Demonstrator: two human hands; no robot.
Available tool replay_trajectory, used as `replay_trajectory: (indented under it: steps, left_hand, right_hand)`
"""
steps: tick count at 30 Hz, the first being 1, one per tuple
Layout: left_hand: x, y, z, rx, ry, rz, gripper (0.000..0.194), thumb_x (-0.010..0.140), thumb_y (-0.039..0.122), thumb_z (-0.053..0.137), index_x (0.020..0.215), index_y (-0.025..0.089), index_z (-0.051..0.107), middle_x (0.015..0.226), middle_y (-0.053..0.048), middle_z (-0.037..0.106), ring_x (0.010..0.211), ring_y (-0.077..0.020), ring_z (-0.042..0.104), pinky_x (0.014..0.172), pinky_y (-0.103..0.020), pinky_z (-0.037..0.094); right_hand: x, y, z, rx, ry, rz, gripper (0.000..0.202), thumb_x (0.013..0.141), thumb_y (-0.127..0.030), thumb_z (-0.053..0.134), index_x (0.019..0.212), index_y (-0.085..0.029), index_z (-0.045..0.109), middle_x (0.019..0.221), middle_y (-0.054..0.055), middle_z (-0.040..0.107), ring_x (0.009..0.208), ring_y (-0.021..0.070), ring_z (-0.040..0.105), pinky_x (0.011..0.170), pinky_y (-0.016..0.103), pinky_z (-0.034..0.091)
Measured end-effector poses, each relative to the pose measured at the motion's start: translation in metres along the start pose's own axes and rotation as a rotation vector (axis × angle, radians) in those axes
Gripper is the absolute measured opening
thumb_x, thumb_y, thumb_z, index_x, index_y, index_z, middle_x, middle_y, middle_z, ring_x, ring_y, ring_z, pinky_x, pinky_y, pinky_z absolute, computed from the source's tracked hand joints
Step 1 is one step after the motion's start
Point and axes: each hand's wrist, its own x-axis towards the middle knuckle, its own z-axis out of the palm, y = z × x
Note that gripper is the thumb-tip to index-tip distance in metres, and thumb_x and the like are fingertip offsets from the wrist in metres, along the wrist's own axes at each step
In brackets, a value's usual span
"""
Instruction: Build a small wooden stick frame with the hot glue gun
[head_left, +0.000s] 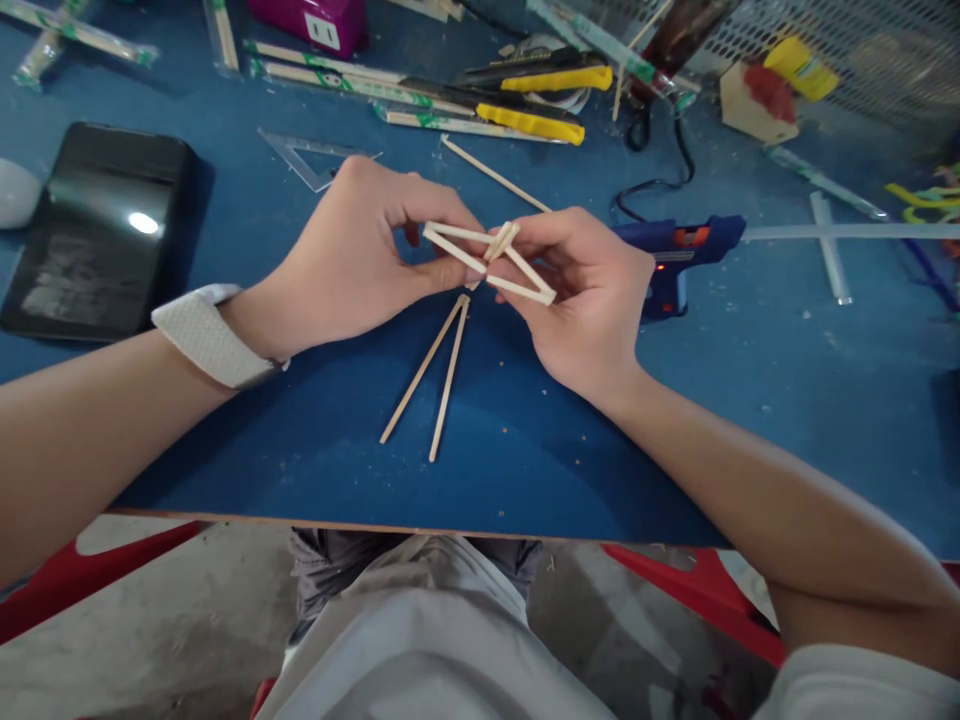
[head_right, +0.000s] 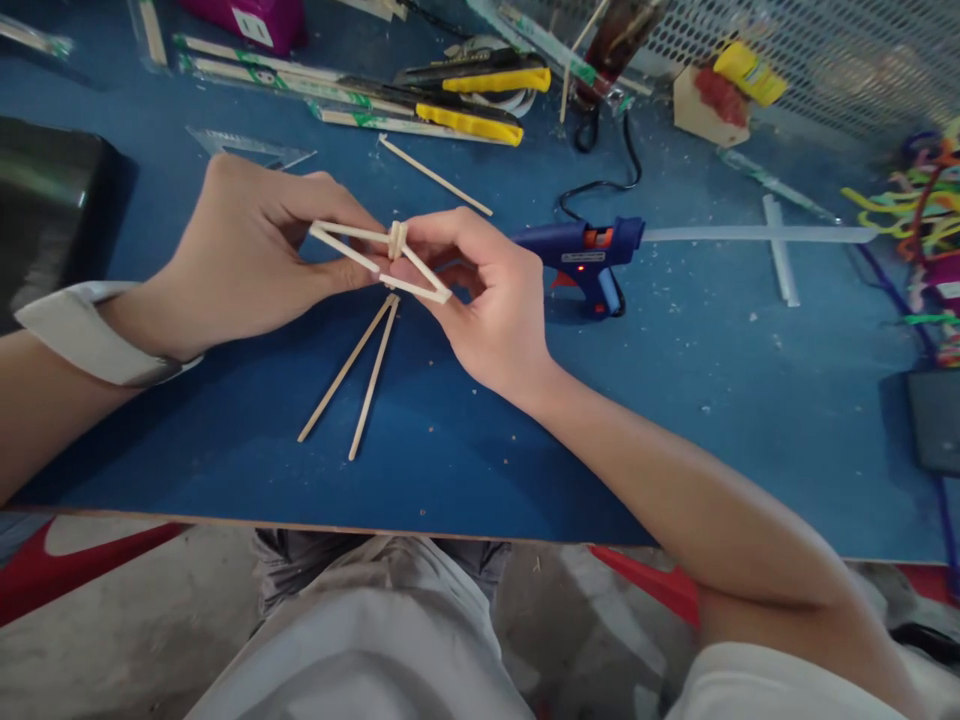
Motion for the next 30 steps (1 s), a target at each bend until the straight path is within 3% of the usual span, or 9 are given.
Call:
replay_trajectory:
  steps: [6, 14, 22, 30]
  left_hand:
    - [-0.0014, 0.0014, -0.001, 0.064, -0.04, -0.04, 0.013, 0.105, 0.039, 0.081, 0.103, 0.029, 0.089, 0.098, 0.002, 0.088, 0.085, -0.0187, 0.074, 0.09, -0.037, 0.062]
    - [0.0018, 0.0053, -0.003, 0.051, -0.09, -0.05, 0.015, 0.101, 0.022, 0.072, 0.102, 0.024, 0.087, 0.098, 0.001, 0.087, 0.079, -0.0138, 0.065, 0.077, -0.031, 0.054]
    - [0.0024, 0.0045, -0.0039, 0.064, -0.121, -0.081, 0.019, 0.106, 0.029, 0.073, 0.108, 0.02, 0.09, 0.102, -0.003, 0.088, 0.083, -0.014, 0.07, 0.081, -0.031, 0.058]
    - [0.003, 0.0037, -0.0065, 0.097, -0.133, -0.08, 0.032, 0.11, 0.045, 0.07, 0.106, 0.02, 0.089, 0.098, -0.001, 0.086, 0.09, -0.0162, 0.078, 0.086, -0.033, 0.06]
  right_hand:
    - [0.0013, 0.0033, 0.0035, 0.128, 0.064, -0.036, 0.029, 0.108, -0.061, 0.077, 0.11, -0.032, 0.077, 0.108, 0.005, 0.082, 0.098, 0.0286, 0.082, 0.096, 0.052, 0.076]
    - [0.0034, 0.0069, 0.0039, 0.163, 0.047, -0.066, 0.02, 0.108, -0.052, 0.081, 0.107, -0.032, 0.077, 0.104, 0.003, 0.083, 0.091, 0.0246, 0.083, 0.088, 0.043, 0.076]
    - [0.0006, 0.0011, 0.0034, 0.114, 0.068, -0.061, 0.023, 0.107, -0.055, 0.082, 0.109, -0.032, 0.079, 0.109, 0.003, 0.084, 0.101, 0.0266, 0.084, 0.099, 0.047, 0.077]
    - [-0.001, 0.0, 0.0055, 0.148, 0.067, -0.065, 0.029, 0.107, -0.06, 0.08, 0.108, -0.031, 0.078, 0.108, 0.003, 0.085, 0.102, 0.0267, 0.086, 0.092, 0.044, 0.08]
